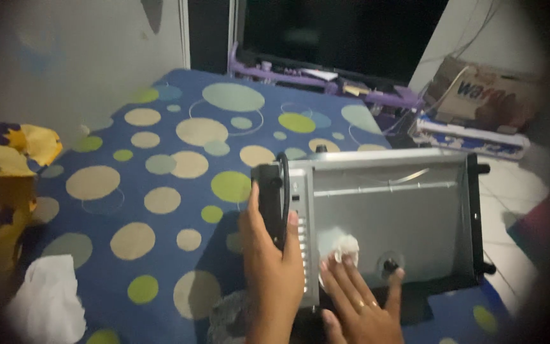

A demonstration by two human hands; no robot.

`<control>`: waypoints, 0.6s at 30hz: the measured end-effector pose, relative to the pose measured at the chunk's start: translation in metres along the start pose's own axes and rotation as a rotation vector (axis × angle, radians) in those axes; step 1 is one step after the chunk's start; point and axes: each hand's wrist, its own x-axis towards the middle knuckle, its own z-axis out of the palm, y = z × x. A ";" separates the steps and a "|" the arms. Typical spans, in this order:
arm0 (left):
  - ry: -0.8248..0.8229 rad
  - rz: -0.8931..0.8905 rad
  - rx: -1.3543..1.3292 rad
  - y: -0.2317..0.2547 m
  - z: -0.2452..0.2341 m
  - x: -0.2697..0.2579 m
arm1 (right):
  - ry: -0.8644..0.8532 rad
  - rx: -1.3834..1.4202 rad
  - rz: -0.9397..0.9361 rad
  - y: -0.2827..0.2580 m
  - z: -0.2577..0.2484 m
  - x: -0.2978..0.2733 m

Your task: Cleaning the exterior and glass door of a small electric oven with a cloth.

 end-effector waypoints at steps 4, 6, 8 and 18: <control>0.118 0.225 0.032 -0.019 0.009 0.000 | -0.027 -0.087 0.119 0.048 0.015 0.012; 0.103 0.252 0.038 -0.025 0.010 0.003 | -0.092 -0.009 0.316 0.061 0.018 0.027; 0.073 0.149 0.065 -0.031 0.016 0.008 | -0.033 -0.043 0.237 0.057 0.038 0.034; 0.069 0.179 0.156 -0.068 0.031 0.012 | -0.165 0.082 0.267 0.086 0.050 0.049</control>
